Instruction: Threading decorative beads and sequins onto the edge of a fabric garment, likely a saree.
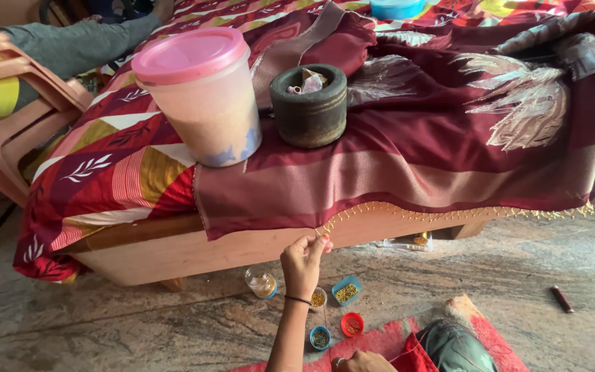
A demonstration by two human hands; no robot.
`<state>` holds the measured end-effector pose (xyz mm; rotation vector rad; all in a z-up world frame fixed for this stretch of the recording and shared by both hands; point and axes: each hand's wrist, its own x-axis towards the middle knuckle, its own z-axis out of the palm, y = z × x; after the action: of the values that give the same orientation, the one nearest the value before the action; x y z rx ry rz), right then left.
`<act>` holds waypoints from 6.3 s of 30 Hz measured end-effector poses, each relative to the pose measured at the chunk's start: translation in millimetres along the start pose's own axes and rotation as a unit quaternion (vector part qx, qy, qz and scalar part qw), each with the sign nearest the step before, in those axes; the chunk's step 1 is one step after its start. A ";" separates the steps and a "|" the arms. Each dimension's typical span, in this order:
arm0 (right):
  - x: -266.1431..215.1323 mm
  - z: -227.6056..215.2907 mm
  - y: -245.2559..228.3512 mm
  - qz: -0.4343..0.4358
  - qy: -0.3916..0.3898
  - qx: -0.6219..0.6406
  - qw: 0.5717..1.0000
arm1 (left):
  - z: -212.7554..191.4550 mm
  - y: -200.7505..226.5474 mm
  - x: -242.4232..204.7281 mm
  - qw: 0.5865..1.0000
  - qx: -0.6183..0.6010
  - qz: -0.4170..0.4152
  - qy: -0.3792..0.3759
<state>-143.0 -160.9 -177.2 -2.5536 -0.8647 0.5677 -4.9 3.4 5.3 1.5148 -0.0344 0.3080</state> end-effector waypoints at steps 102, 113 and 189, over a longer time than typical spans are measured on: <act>-82.3 -279.5 185.3 -0.054 0.482 0.854 0.188 | 56.0 -23.4 15.2 0.959 -0.204 -0.195 0.028; -89.4 -279.5 181.0 -0.033 0.499 0.846 0.185 | 49.1 -22.2 11.4 0.985 -0.142 -0.089 0.029; 97.1 -211.1 -3.7 0.037 0.149 0.828 0.539 | 4.1 -51.2 17.7 0.980 -0.185 -0.047 0.048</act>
<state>28.6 -143.6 -21.5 -0.7725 0.1313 0.4891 24.2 1.2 -40.6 1.1266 0.0534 0.2817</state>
